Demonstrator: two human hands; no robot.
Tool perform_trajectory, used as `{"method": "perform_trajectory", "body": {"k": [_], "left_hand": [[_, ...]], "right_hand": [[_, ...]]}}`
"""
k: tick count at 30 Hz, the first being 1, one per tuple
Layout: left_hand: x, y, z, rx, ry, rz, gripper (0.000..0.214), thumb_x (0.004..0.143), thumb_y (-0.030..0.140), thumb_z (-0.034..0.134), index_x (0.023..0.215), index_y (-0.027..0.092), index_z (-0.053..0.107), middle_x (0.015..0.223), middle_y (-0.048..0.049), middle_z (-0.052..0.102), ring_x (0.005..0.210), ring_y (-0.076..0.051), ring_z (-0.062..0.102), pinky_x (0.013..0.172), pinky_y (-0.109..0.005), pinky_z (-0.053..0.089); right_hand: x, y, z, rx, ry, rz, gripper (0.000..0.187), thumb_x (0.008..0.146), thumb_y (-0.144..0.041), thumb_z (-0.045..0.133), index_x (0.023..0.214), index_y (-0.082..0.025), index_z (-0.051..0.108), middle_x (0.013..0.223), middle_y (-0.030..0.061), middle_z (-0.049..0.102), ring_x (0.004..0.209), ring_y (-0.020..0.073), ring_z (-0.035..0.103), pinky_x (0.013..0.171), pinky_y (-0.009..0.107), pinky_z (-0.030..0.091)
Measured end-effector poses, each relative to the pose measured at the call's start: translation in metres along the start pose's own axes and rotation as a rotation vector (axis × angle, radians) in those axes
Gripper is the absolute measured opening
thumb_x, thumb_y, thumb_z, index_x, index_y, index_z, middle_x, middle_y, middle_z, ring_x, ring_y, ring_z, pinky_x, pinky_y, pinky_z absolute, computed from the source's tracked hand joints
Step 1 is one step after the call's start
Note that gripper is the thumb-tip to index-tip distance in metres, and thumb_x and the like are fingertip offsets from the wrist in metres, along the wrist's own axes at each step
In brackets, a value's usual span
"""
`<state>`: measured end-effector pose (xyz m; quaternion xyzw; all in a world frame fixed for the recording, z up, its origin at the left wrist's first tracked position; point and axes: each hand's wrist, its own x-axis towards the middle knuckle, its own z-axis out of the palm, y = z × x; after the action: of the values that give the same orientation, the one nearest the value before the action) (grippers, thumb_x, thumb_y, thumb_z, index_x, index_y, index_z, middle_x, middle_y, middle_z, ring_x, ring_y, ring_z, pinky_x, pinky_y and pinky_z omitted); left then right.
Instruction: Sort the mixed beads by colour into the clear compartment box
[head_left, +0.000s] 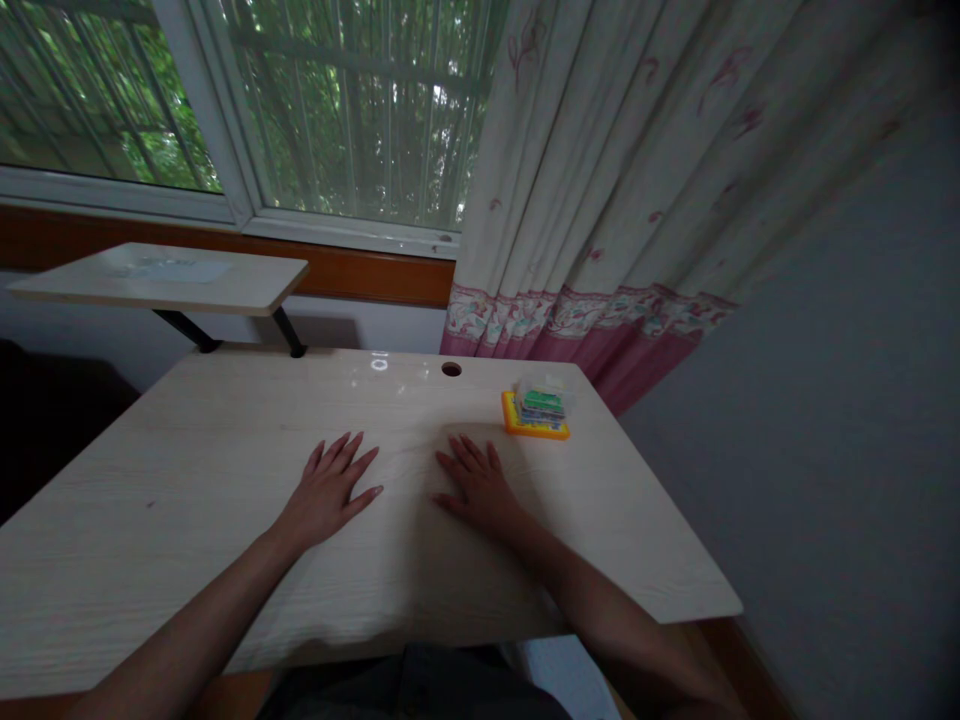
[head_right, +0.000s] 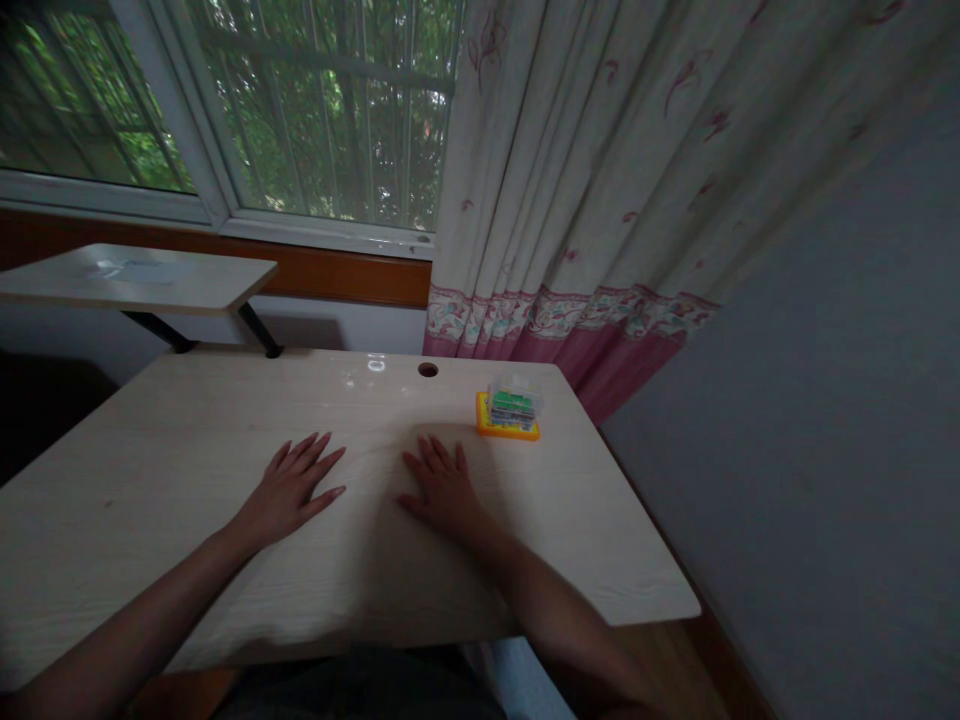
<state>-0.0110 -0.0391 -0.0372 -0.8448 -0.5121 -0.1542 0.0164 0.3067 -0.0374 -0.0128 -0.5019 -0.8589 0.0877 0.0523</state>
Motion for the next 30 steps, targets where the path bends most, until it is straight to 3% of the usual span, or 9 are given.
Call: {"method": "perform_trajectory", "body": {"k": [11, 13, 15, 18, 21, 24, 27, 30], "left_hand": [[0.0, 0.0, 0.0, 0.037, -0.012, 0.003, 0.064, 0.094, 0.065, 0.042, 0.148, 0.031, 0.043, 0.16, -0.0095, 0.032, 0.148, -0.033, 0.028, 0.118, -0.057, 0.019], [0.001, 0.001, -0.001, 0.04, -0.021, 0.001, 0.065, 0.094, 0.065, 0.042, 0.148, 0.03, 0.043, 0.16, -0.0097, 0.032, 0.148, -0.033, 0.028, 0.118, -0.057, 0.019], [0.001, 0.002, -0.002, 0.043, -0.03, -0.005, 0.064, 0.094, 0.065, 0.041, 0.148, 0.031, 0.043, 0.16, -0.0097, 0.031, 0.148, -0.032, 0.028, 0.118, -0.057, 0.018], [0.001, 0.003, -0.003, 0.039, -0.029, -0.012, 0.063, 0.094, 0.064, 0.041, 0.148, 0.031, 0.043, 0.16, -0.0092, 0.031, 0.148, -0.032, 0.027, 0.119, -0.057, 0.019], [0.001, 0.003, -0.003, 0.028, -0.017, -0.01, 0.063, 0.094, 0.064, 0.042, 0.147, 0.031, 0.045, 0.16, -0.0087, 0.032, 0.148, -0.032, 0.027, 0.119, -0.057, 0.019], [0.001, 0.002, -0.001, 0.025, -0.013, -0.015, 0.063, 0.094, 0.064, 0.042, 0.147, 0.03, 0.045, 0.16, -0.0092, 0.032, 0.148, -0.032, 0.027, 0.119, -0.057, 0.018], [0.002, 0.001, 0.001, 0.015, -0.012, -0.02, 0.063, 0.094, 0.065, 0.042, 0.146, 0.031, 0.046, 0.16, -0.0093, 0.032, 0.148, -0.033, 0.028, 0.118, -0.057, 0.018], [0.003, 0.001, 0.001, -0.001, -0.009, -0.022, 0.063, 0.093, 0.065, 0.043, 0.146, 0.031, 0.046, 0.159, -0.0094, 0.033, 0.147, -0.033, 0.028, 0.118, -0.057, 0.018]], "right_hand": [[0.0, 0.002, 0.002, 0.021, 0.027, -0.011, 0.076, 0.091, -0.071, 0.04, 0.152, -0.027, 0.036, 0.163, 0.0112, 0.021, 0.151, 0.0321, 0.015, 0.118, 0.065, 0.004], [0.0, 0.006, 0.003, 0.031, 0.049, -0.029, 0.072, 0.091, -0.067, 0.047, 0.15, -0.027, 0.041, 0.162, 0.0118, 0.027, 0.15, 0.0327, 0.02, 0.118, 0.066, 0.007], [0.0, 0.013, 0.0, 0.075, 0.092, -0.102, 0.059, 0.092, -0.057, 0.053, 0.142, -0.026, 0.051, 0.156, 0.012, 0.04, 0.145, 0.0308, 0.033, 0.117, 0.062, 0.019], [0.0, 0.03, -0.022, 0.179, 0.299, -0.262, 0.035, 0.097, -0.034, 0.05, 0.126, -0.023, 0.065, 0.141, 0.0115, 0.057, 0.13, 0.0223, 0.053, 0.109, 0.045, 0.043], [0.0, 0.055, -0.062, 0.114, 0.609, -0.255, 0.034, 0.095, -0.027, 0.051, 0.127, -0.024, 0.064, 0.133, 0.0106, 0.062, 0.129, 0.0228, 0.053, 0.108, 0.045, 0.044], [0.002, 0.088, -0.105, -0.032, 0.768, -0.098, 0.038, 0.094, -0.031, 0.054, 0.131, -0.022, 0.061, 0.134, 0.012, 0.061, 0.127, 0.0255, 0.052, 0.109, 0.047, 0.041], [0.004, 0.126, -0.128, -0.152, 0.767, 0.052, 0.049, 0.092, -0.036, 0.055, 0.139, -0.02, 0.054, 0.142, 0.0139, 0.054, 0.132, 0.0284, 0.047, 0.111, 0.05, 0.037], [0.007, 0.156, -0.13, -0.218, 0.638, 0.109, 0.054, 0.091, -0.04, 0.056, 0.14, -0.019, 0.052, 0.143, 0.0146, 0.053, 0.135, 0.0305, 0.045, 0.11, 0.051, 0.038]]}}
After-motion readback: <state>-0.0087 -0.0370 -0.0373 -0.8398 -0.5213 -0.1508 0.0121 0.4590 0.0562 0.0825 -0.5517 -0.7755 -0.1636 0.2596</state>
